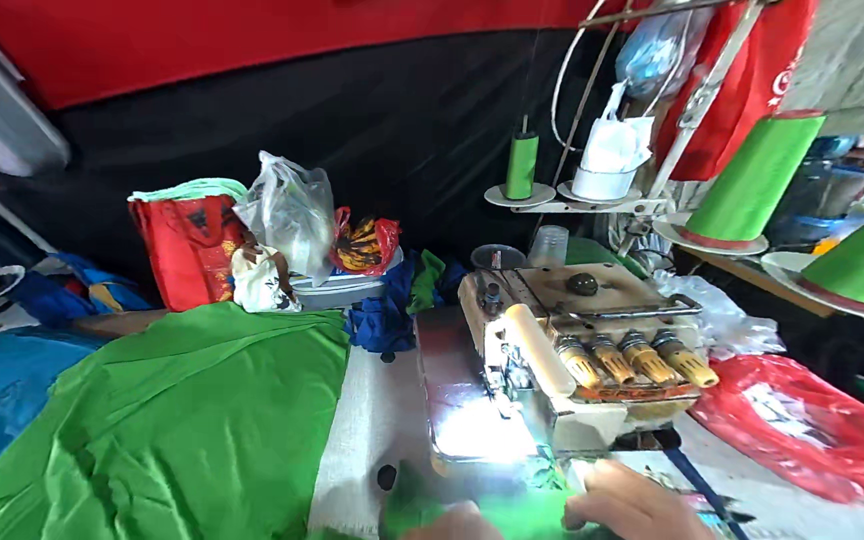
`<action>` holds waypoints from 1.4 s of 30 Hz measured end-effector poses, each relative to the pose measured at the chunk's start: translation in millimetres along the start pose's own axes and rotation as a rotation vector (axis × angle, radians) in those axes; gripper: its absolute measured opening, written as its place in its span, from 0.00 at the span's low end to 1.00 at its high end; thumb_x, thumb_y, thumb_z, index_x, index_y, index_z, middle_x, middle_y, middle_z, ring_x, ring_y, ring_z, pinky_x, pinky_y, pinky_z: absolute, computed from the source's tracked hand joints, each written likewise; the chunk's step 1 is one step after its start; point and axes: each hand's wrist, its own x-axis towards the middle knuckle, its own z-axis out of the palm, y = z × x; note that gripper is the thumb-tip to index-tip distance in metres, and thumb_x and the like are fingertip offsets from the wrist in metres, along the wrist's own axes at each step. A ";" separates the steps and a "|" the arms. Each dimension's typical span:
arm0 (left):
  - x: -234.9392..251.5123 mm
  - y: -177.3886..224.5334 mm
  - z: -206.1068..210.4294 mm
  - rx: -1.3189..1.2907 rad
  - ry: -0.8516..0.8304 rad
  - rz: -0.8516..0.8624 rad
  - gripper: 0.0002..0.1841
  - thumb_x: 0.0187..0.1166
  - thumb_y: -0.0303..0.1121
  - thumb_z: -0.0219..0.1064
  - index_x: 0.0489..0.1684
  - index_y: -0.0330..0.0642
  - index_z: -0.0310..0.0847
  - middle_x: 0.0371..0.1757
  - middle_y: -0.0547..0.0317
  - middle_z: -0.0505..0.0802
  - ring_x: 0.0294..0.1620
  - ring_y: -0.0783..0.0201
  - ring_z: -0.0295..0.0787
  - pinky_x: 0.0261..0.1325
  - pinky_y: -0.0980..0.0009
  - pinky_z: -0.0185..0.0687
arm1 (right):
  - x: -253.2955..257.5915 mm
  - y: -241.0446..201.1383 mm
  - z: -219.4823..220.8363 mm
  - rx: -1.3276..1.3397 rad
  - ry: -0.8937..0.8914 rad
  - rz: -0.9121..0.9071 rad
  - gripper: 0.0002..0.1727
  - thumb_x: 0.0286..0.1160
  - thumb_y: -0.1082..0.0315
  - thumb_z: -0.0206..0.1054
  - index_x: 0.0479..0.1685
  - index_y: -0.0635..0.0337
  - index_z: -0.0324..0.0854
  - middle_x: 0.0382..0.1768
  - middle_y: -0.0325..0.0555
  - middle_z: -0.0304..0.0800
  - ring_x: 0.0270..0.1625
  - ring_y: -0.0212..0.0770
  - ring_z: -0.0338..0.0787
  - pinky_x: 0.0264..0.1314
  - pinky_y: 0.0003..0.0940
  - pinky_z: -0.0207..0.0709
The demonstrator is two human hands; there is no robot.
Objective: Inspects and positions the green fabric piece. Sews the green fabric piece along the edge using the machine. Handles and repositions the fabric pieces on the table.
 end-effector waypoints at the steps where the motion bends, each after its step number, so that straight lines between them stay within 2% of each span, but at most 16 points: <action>1: -1.9 6.1 -12.8 0.043 0.069 -0.022 0.06 0.73 0.24 0.71 0.37 0.28 0.83 0.35 0.39 0.89 0.37 0.51 0.90 0.43 0.62 0.86 | 4.2 -16.4 0.4 -0.009 -0.038 0.042 0.24 0.79 0.50 0.69 0.45 0.67 0.88 0.33 0.62 0.90 0.39 0.61 0.90 0.48 0.54 0.82; 3: -13.5 5.3 -35.4 0.177 0.209 -0.080 0.06 0.70 0.23 0.72 0.39 0.28 0.84 0.35 0.39 0.90 0.37 0.51 0.90 0.44 0.61 0.86 | 12.6 -40.3 10.3 0.005 -0.125 0.129 0.18 0.79 0.61 0.69 0.50 0.72 0.89 0.39 0.69 0.91 0.45 0.69 0.92 0.54 0.61 0.83; 4: -22.2 -4.0 -42.4 0.277 0.256 -0.098 0.07 0.70 0.25 0.73 0.41 0.30 0.86 0.37 0.41 0.91 0.38 0.51 0.91 0.44 0.59 0.87 | 14.5 -44.9 23.2 0.028 -0.140 0.153 0.15 0.79 0.68 0.68 0.50 0.74 0.89 0.41 0.70 0.91 0.46 0.70 0.92 0.55 0.60 0.83; 5: -31.8 -20.5 -44.4 0.375 0.284 -0.106 0.08 0.71 0.28 0.73 0.43 0.33 0.87 0.38 0.44 0.92 0.39 0.51 0.91 0.45 0.59 0.88 | 14.0 -43.4 42.6 0.055 -0.122 0.148 0.13 0.79 0.70 0.67 0.47 0.74 0.89 0.40 0.69 0.91 0.45 0.68 0.92 0.55 0.58 0.84; 7: -53.3 -64.7 -33.7 0.504 0.263 -0.164 0.09 0.74 0.34 0.71 0.45 0.39 0.90 0.40 0.47 0.92 0.41 0.50 0.92 0.45 0.52 0.87 | 7.8 -33.8 90.6 0.129 -0.052 0.114 0.10 0.77 0.71 0.69 0.45 0.74 0.88 0.39 0.66 0.92 0.45 0.63 0.93 0.55 0.54 0.85; 9: -75.2 -99.8 -17.2 0.489 0.242 -0.286 0.12 0.78 0.36 0.69 0.48 0.38 0.92 0.45 0.45 0.94 0.50 0.44 0.93 0.58 0.42 0.84 | 1.9 -25.3 132.3 0.118 0.068 0.071 0.08 0.67 0.75 0.74 0.41 0.71 0.90 0.37 0.62 0.94 0.44 0.59 0.95 0.53 0.52 0.86; 11: -84.0 -108.3 -10.8 0.476 0.309 -0.313 0.13 0.79 0.37 0.67 0.47 0.38 0.92 0.48 0.47 0.95 0.54 0.47 0.93 0.63 0.45 0.84 | -1.2 -23.9 149.0 0.026 0.154 0.065 0.08 0.60 0.75 0.75 0.39 0.69 0.90 0.35 0.59 0.94 0.41 0.58 0.95 0.49 0.51 0.87; 14: -81.9 -100.8 -10.4 0.419 0.279 -0.376 0.15 0.83 0.39 0.63 0.50 0.38 0.91 0.52 0.47 0.95 0.60 0.49 0.91 0.71 0.49 0.79 | -7.5 -21.8 149.0 -0.006 0.185 0.070 0.10 0.61 0.75 0.72 0.40 0.72 0.89 0.35 0.62 0.93 0.41 0.60 0.94 0.50 0.52 0.86; 16: -79.5 -100.3 -11.5 0.391 0.271 -0.377 0.15 0.83 0.39 0.63 0.51 0.38 0.91 0.52 0.48 0.95 0.59 0.51 0.91 0.70 0.51 0.79 | -8.8 -16.3 148.6 0.005 0.216 0.040 0.10 0.64 0.72 0.70 0.40 0.72 0.89 0.35 0.62 0.92 0.41 0.58 0.93 0.50 0.49 0.84; 18: -81.0 -103.2 -9.8 0.395 0.293 -0.354 0.14 0.81 0.38 0.66 0.50 0.39 0.92 0.50 0.49 0.95 0.56 0.52 0.92 0.66 0.52 0.82 | -9.2 -10.5 150.7 0.026 0.248 0.026 0.13 0.71 0.66 0.67 0.41 0.69 0.88 0.36 0.58 0.92 0.43 0.50 0.92 0.52 0.41 0.84; 20: -83.8 -101.6 -8.9 0.395 0.289 -0.337 0.13 0.80 0.36 0.69 0.52 0.38 0.92 0.54 0.47 0.95 0.60 0.50 0.91 0.68 0.48 0.81 | -10.1 -11.2 152.4 0.035 0.276 0.054 0.16 0.71 0.62 0.65 0.40 0.70 0.88 0.36 0.56 0.91 0.41 0.43 0.91 0.49 0.36 0.84; 25: -82.7 -113.8 -2.6 0.420 0.376 -0.224 0.10 0.76 0.35 0.72 0.45 0.38 0.92 0.45 0.49 0.95 0.51 0.51 0.93 0.58 0.49 0.85 | -9.8 -12.7 151.0 0.021 0.249 0.159 0.16 0.69 0.65 0.66 0.44 0.71 0.88 0.39 0.57 0.92 0.44 0.47 0.92 0.52 0.45 0.85; 30: -82.8 -111.4 -3.0 0.442 0.388 -0.224 0.09 0.75 0.35 0.72 0.43 0.40 0.92 0.39 0.53 0.93 0.45 0.54 0.92 0.53 0.53 0.86 | -10.1 -13.8 151.5 0.030 0.242 0.179 0.16 0.67 0.65 0.65 0.44 0.69 0.88 0.38 0.52 0.91 0.44 0.39 0.90 0.52 0.36 0.83; 38: -84.2 -105.6 -6.2 0.457 0.384 -0.188 0.09 0.76 0.35 0.69 0.43 0.40 0.91 0.38 0.55 0.90 0.42 0.55 0.88 0.49 0.57 0.82 | -7.0 -15.6 157.1 -0.067 0.291 0.154 0.14 0.66 0.64 0.65 0.39 0.67 0.89 0.32 0.53 0.90 0.38 0.42 0.90 0.45 0.35 0.81; 42: -84.4 -108.5 -3.6 0.456 0.394 -0.199 0.09 0.76 0.37 0.69 0.43 0.42 0.92 0.37 0.58 0.90 0.41 0.58 0.88 0.49 0.59 0.82 | -6.7 -15.8 157.0 -0.065 0.296 0.145 0.13 0.67 0.63 0.65 0.37 0.65 0.90 0.32 0.50 0.91 0.38 0.38 0.90 0.45 0.31 0.82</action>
